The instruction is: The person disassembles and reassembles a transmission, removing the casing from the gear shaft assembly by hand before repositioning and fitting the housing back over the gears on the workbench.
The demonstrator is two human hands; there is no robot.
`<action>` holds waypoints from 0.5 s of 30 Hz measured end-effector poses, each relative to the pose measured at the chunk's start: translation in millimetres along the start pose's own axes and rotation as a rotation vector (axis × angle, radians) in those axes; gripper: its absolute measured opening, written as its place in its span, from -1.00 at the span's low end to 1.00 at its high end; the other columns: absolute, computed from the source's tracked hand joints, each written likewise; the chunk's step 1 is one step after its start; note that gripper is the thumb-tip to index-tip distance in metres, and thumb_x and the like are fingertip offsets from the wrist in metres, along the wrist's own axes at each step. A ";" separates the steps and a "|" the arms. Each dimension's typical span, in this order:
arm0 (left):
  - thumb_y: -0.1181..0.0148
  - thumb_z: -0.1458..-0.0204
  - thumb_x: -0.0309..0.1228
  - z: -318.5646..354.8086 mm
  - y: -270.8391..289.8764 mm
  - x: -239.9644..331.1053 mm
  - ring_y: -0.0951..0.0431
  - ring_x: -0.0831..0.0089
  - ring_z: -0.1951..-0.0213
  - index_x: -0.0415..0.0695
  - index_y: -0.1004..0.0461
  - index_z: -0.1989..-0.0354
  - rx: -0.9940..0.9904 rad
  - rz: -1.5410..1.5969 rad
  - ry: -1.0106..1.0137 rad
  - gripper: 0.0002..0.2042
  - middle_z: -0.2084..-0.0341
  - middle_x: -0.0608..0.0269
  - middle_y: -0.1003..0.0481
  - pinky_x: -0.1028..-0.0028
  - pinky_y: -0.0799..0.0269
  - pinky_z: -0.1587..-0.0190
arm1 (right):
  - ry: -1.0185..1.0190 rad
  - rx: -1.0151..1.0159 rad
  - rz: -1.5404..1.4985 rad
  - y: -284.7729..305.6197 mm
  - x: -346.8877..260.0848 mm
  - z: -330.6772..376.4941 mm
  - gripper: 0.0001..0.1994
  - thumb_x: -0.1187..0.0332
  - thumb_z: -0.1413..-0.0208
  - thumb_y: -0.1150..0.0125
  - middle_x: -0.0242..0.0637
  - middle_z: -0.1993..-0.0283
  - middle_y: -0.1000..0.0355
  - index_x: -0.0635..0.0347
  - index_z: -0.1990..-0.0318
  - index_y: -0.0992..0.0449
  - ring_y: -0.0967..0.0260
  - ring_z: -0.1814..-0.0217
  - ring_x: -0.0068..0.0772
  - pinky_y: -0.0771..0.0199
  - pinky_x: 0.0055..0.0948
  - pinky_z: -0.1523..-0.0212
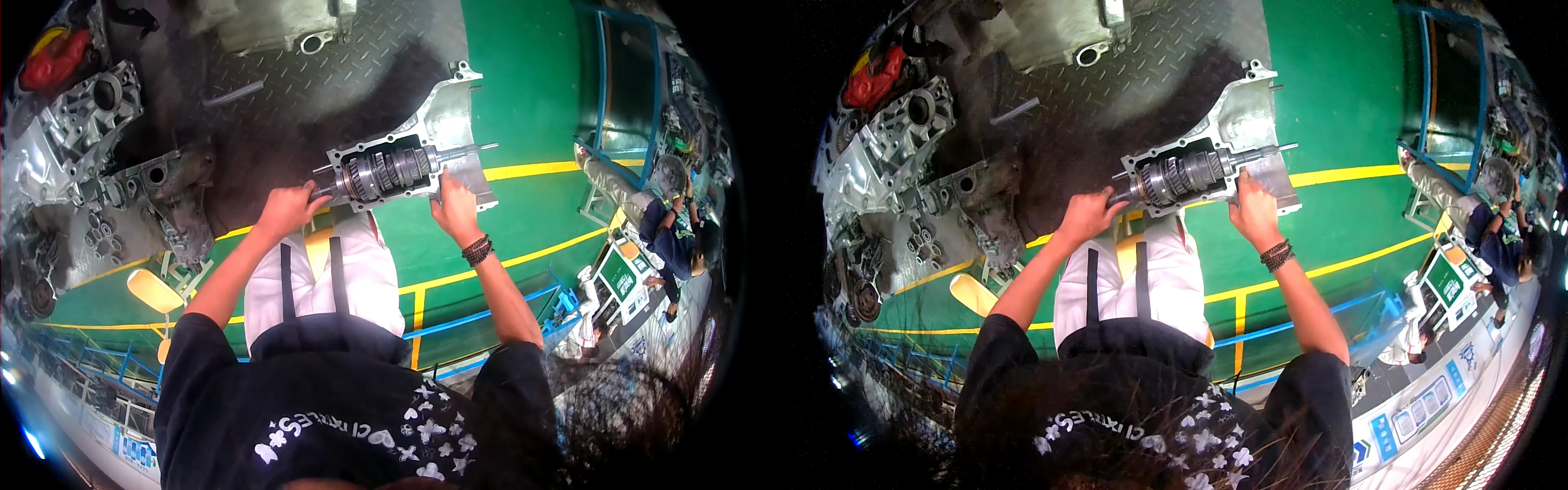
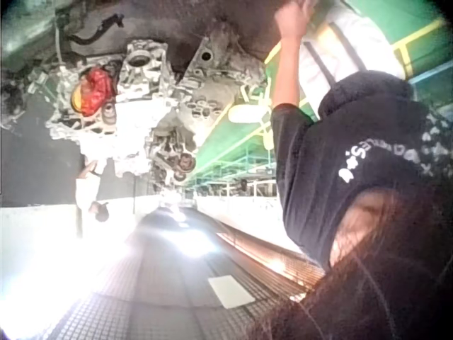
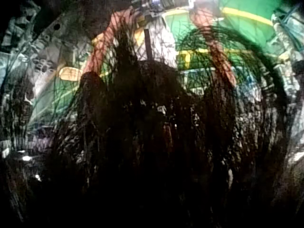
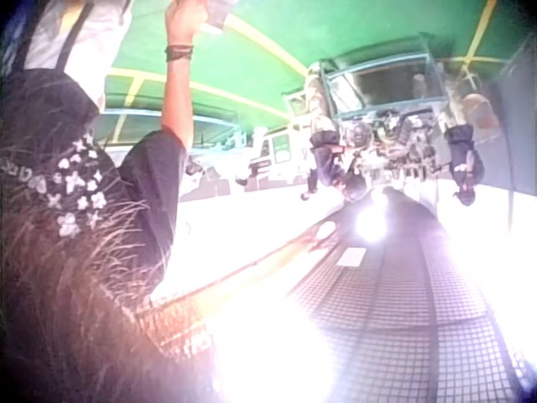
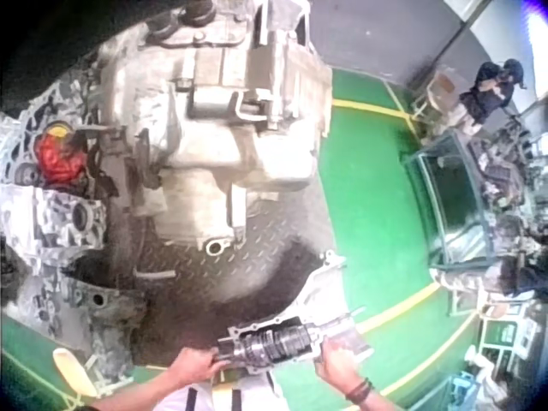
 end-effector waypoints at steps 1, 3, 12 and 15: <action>-0.08 -0.18 0.00 0.5 -3.5 -0.2 -0.56 -0.09 0.45 -0.27 -0.54 0.21 0.041 -0.040 -0.011 -0.53 0.60 -0.17 -0.51 0.09 -0.47 0.37 | 0.026 0.015 0.006 -0.4 1.7 0.4 -0.36 0.45 0.14 -0.27 0.07 0.17 -0.48 0.45 -0.17 -0.25 -0.51 0.20 0.09 -0.56 -0.09 0.22; -0.07 -0.19 0.00 -1.0 -2.9 -2.5 -0.58 -0.04 0.48 -0.27 -0.55 0.20 0.079 -0.078 -0.023 -0.53 0.61 -0.13 -0.52 0.10 -0.49 0.41 | 0.051 0.028 0.013 -1.6 4.3 0.8 -0.36 0.46 0.15 -0.25 0.08 0.18 -0.48 0.46 -0.18 -0.25 -0.51 0.22 0.09 -0.56 -0.09 0.24; -0.06 -0.20 -0.02 -18.8 16.5 -13.6 -0.53 -0.19 0.40 -0.24 -0.51 0.27 -0.353 0.297 -0.059 -0.57 0.55 -0.21 -0.49 0.03 -0.41 0.31 | 0.090 0.076 -0.014 -2.4 1.1 0.0 -0.33 0.46 0.17 -0.21 0.11 0.15 -0.48 0.50 -0.20 -0.24 -0.51 0.22 0.10 -0.57 -0.11 0.22; -0.05 -0.21 0.00 -8.8 3.0 -5.1 -0.54 -0.18 0.39 -0.24 -0.52 0.24 -0.165 0.080 -0.047 -0.55 0.55 -0.21 -0.49 0.03 -0.42 0.31 | 0.057 0.057 -0.011 -3.6 0.2 -1.3 -0.33 0.46 0.16 -0.22 0.10 0.14 -0.48 0.51 -0.20 -0.24 -0.52 0.22 0.10 -0.57 -0.11 0.21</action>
Point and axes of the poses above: each hand's wrist, its own z-axis away from the middle knuckle, its own y-axis out of the back of the hand, x = y × z, the point moved 1 cm from there along -z, towards the middle knuckle
